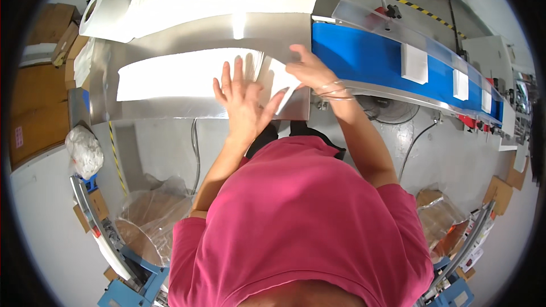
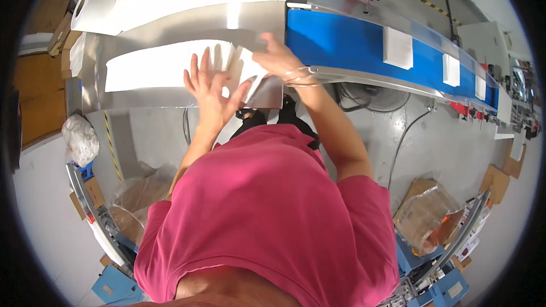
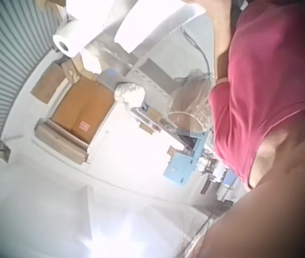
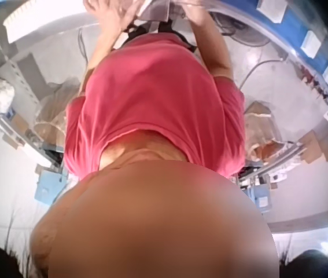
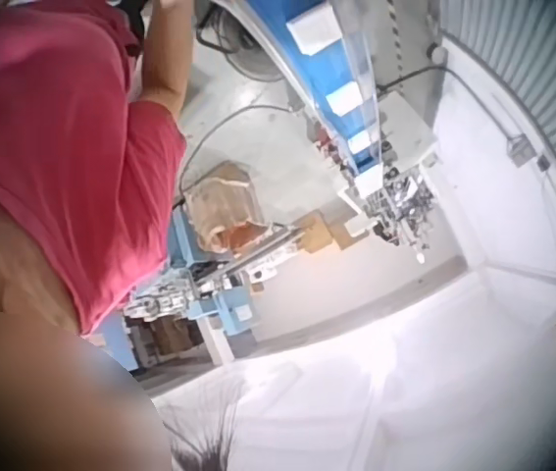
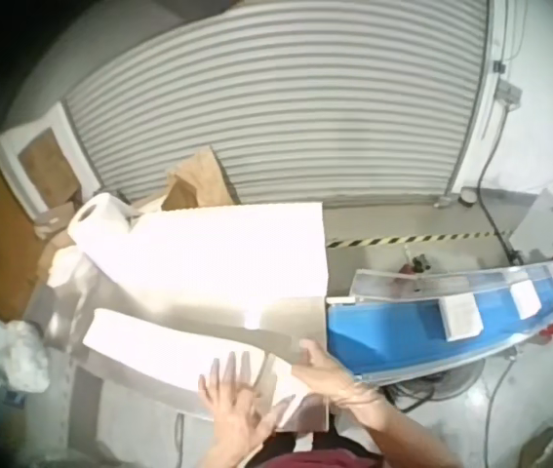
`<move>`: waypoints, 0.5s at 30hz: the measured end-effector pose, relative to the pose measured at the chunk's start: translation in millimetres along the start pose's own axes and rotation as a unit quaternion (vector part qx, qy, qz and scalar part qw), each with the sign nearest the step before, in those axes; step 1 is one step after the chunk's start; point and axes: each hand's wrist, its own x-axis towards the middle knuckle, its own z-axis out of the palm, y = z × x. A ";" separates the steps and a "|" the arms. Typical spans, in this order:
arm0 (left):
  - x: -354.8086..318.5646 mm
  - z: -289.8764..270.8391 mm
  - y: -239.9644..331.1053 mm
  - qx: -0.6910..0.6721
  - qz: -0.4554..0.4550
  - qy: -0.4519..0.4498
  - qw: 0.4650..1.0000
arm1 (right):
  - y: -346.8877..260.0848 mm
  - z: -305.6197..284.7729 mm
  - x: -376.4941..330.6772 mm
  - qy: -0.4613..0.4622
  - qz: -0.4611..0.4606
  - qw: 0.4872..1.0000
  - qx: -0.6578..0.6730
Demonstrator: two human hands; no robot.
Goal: Arranging and stacking folded paper products onto a conveyor belt for packaging.
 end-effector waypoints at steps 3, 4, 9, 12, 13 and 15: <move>-0.8 1.7 -13.8 0.017 -0.044 0.051 0.998 | 62.7 -47.6 14.2 0.101 -0.120 0.984 0.086; -1.0 -0.1 -14.2 0.035 -0.070 0.061 0.995 | 60.3 -61.6 7.6 0.192 -0.123 0.973 0.050; -4.7 -1.5 -23.5 0.042 -0.041 0.031 0.998 | 86.0 -122.5 1.6 0.406 -0.145 0.859 -0.276; -8.8 1.6 -24.1 0.040 -0.027 0.034 0.998 | 38.0 -71.7 -9.9 0.378 -0.177 0.808 -0.416; -9.8 0.8 -22.8 0.052 -0.020 0.025 0.998 | 8.7 -39.7 -15.7 0.308 -0.079 0.863 -0.392; -10.7 3.3 -22.9 0.074 0.012 0.006 0.997 | -12.9 5.3 -8.3 0.172 0.011 0.939 -0.297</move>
